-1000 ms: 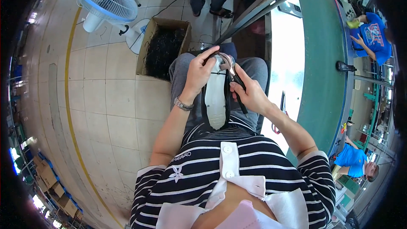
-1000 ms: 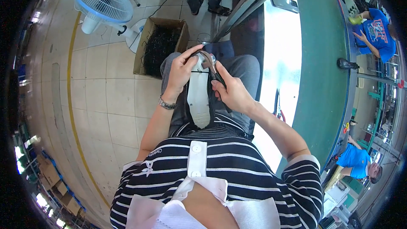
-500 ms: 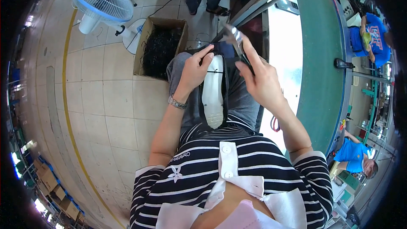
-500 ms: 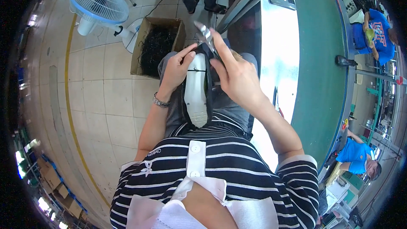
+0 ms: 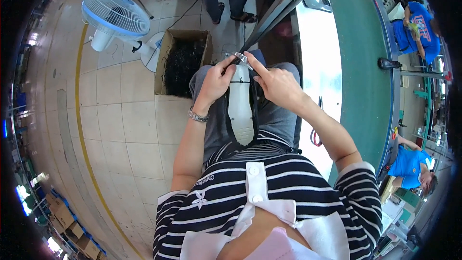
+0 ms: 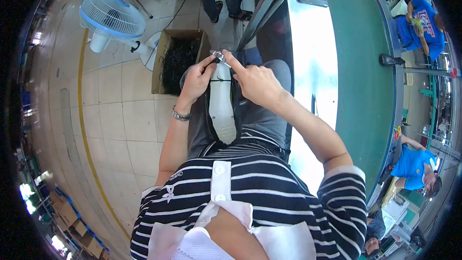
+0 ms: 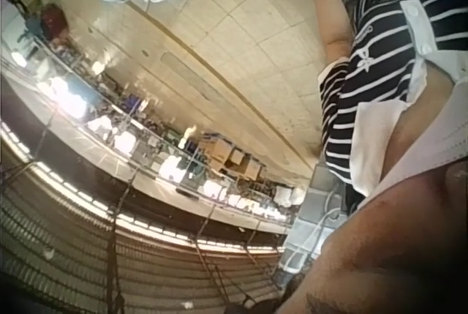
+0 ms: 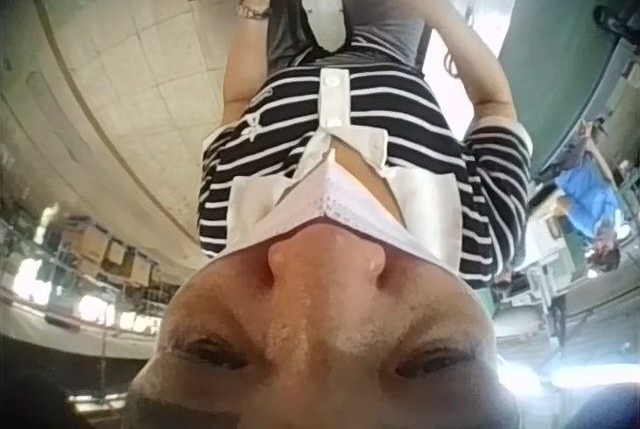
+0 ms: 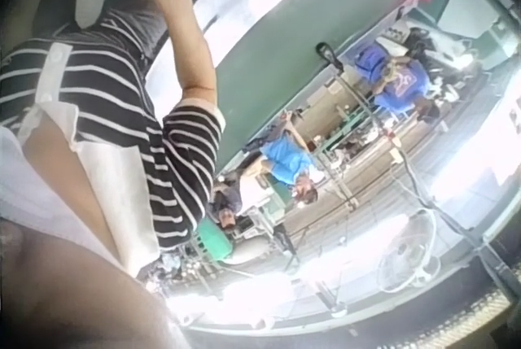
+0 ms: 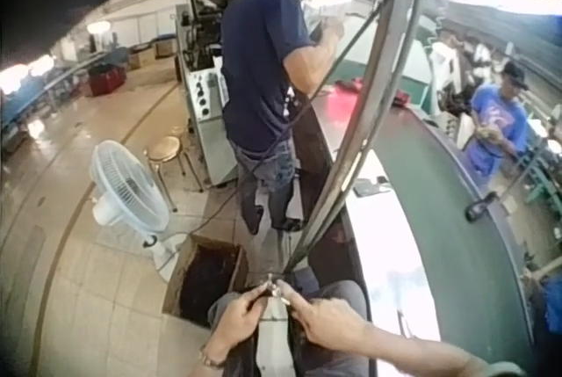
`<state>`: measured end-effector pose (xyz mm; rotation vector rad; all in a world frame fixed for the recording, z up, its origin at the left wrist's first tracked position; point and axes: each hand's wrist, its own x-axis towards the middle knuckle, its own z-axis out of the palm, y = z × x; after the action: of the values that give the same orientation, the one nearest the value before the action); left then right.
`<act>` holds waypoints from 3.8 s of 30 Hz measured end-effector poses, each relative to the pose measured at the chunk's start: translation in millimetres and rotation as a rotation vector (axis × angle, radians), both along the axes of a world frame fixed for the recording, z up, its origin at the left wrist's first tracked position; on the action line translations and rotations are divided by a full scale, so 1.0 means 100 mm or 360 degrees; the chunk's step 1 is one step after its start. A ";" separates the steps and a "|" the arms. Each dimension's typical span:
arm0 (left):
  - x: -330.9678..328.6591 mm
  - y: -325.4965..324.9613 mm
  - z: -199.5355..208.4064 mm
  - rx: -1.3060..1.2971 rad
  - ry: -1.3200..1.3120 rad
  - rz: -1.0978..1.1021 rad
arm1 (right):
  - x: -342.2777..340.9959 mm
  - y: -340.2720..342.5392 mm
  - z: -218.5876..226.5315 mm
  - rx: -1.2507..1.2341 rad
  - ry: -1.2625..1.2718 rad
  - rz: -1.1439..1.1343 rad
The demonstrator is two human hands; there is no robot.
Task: The recorder is trimming and hammering components of a shoe upper on a last during the shoe assembly process.
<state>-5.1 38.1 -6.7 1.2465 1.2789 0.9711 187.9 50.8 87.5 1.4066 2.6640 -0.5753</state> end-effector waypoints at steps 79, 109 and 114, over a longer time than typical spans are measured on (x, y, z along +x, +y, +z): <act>0.40 -1.06 0.19 -0.0280 0.0096 0.0377 | 1.04 -1.57 -0.09 -0.1684 0.1897 -0.1447; 0.23 -0.61 0.71 0.1139 0.0811 0.0687 | 2.05 -1.91 -1.06 0.0105 0.0365 -0.2025; -0.03 -0.58 1.46 0.1542 0.0661 0.0948 | 2.49 -1.98 -1.29 0.0447 -0.0097 -0.1849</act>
<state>-8.4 -19.7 139.0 1.9057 1.6056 1.9865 436.6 -147.3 -41.2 2.9158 1.6556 -0.1600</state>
